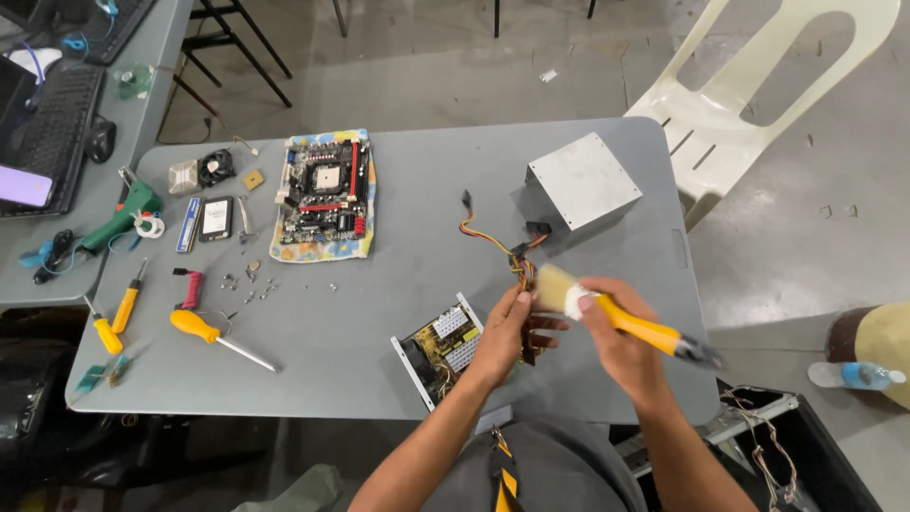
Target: Cleaning the internal components and wires of a computer power supply with a brush and then fitting the metal cover back onto the unit.
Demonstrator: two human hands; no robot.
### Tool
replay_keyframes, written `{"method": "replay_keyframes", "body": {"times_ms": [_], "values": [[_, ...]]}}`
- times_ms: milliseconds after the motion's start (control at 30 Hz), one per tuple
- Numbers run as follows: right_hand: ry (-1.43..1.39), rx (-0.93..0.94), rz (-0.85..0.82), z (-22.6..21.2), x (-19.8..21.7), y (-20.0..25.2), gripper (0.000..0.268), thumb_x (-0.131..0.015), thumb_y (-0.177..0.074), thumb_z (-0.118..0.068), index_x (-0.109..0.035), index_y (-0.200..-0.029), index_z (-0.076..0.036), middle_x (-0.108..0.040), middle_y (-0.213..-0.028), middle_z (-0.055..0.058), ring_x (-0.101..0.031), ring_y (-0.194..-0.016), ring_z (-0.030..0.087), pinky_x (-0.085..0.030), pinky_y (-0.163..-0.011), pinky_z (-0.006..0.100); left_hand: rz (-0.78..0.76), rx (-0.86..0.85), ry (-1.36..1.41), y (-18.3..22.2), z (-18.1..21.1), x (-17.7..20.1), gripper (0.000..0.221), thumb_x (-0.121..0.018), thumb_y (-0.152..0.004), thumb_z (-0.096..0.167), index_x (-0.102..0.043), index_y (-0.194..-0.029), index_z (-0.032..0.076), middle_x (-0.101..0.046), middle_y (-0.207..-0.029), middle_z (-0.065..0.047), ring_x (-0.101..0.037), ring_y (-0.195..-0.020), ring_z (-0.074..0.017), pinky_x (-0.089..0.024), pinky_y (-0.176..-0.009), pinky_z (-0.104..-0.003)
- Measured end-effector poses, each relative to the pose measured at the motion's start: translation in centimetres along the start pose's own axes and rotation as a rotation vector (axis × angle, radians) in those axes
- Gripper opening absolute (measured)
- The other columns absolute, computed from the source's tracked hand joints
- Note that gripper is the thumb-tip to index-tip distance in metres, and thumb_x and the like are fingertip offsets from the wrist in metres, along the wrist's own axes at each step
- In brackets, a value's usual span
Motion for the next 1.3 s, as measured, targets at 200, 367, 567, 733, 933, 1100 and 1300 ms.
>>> {"method": "replay_keyframes", "body": {"times_ms": [200,367,567,733,933,1100,1300], "values": [[-0.013,0.031,-0.198,0.5,-2.6,0.6,0.022,-0.068,-0.09,-0.011,-0.078,-0.11,-0.011,-0.067,-0.063,0.006,-0.056,-0.059,0.012,-0.051,-0.056,0.027,0.011,-0.019,-0.292,0.7,2.3,0.3,0.056,-0.023,-0.113,0.045,-0.057,-0.139,0.01,-0.071,-0.119,-0.02,-0.066,-0.117,-0.0334,-0.054,-0.099,-0.049],[0.006,0.06,-0.261,-1.1,-4.2,1.3,0.016,-0.068,-0.086,-0.011,-0.079,-0.097,-0.011,-0.063,-0.057,0.006,-0.055,-0.049,0.011,-0.05,-0.05,0.027,0.003,-0.038,-0.205,0.5,1.4,0.3,0.056,-0.027,-0.113,0.046,-0.056,-0.141,0.008,-0.068,-0.119,-0.024,-0.067,-0.113,-0.0351,-0.057,-0.094,-0.047],[0.01,0.03,-0.26,-2.9,-3.8,1.0,0.014,-0.066,-0.088,-0.012,-0.073,-0.099,-0.006,-0.06,-0.059,0.009,-0.059,-0.053,0.014,-0.05,-0.053,0.031,0.038,-0.025,-0.301,2.0,3.6,-1.9,0.054,-0.033,-0.112,0.042,-0.058,-0.141,0.004,-0.063,-0.126,-0.027,-0.061,-0.118,-0.0357,-0.05,-0.103,-0.051],[-0.034,-0.061,-0.396,-2.1,-4.4,0.8,0.017,-0.066,-0.083,-0.008,-0.079,-0.092,-0.007,-0.073,-0.064,0.02,-0.065,-0.057,0.019,-0.058,-0.057,0.041,0.022,-0.023,-0.189,0.4,0.7,-0.2,0.053,-0.032,-0.113,0.042,-0.061,-0.137,0.005,-0.069,-0.116,-0.023,-0.067,-0.109,-0.031,-0.055,-0.096,-0.047],[0.223,0.144,-0.454,-2.4,-6.3,1.7,0.009,-0.068,-0.083,-0.004,-0.074,-0.09,-0.006,-0.062,-0.053,0.019,-0.066,-0.047,0.027,-0.053,-0.048,0.035,0.03,-0.032,-0.124,0.8,1.9,-0.5,0.051,-0.033,-0.113,0.041,-0.06,-0.138,0.004,-0.071,-0.112,-0.021,-0.07,-0.103,-0.0287,-0.058,-0.09,-0.043],[-0.054,0.086,0.017,-0.8,-0.9,0.8,0.014,-0.064,-0.096,-0.014,-0.072,-0.105,-0.006,-0.067,-0.073,0.009,-0.065,-0.061,0.013,-0.054,-0.059,0.026,0.031,0.045,-0.381,3.6,6.0,-4.5,0.065,-0.031,-0.112,0.047,-0.045,-0.149,-0.003,-0.048,-0.148,-0.033,-0.046,-0.14,-0.045,-0.033,-0.117,-0.055],[0.088,0.074,-0.175,-0.9,-3.5,0.8,0.016,-0.067,-0.086,-0.014,-0.079,-0.096,-0.012,-0.071,-0.065,0.014,-0.066,-0.052,0.019,-0.053,-0.05,0.033,0.051,-0.005,-0.252,1.3,2.8,-0.5,0.053,-0.034,-0.113,0.042,-0.066,-0.132,0.004,-0.071,-0.113,-0.02,-0.068,-0.1,-0.0278,-0.056,-0.087,-0.042]]}}
Point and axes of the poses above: each hand's wrist, its own y-axis away from the middle knuckle, its own x-axis out of the back of the hand, z = x × y, the point moved 10 cm from there along -y, towards the middle knuckle
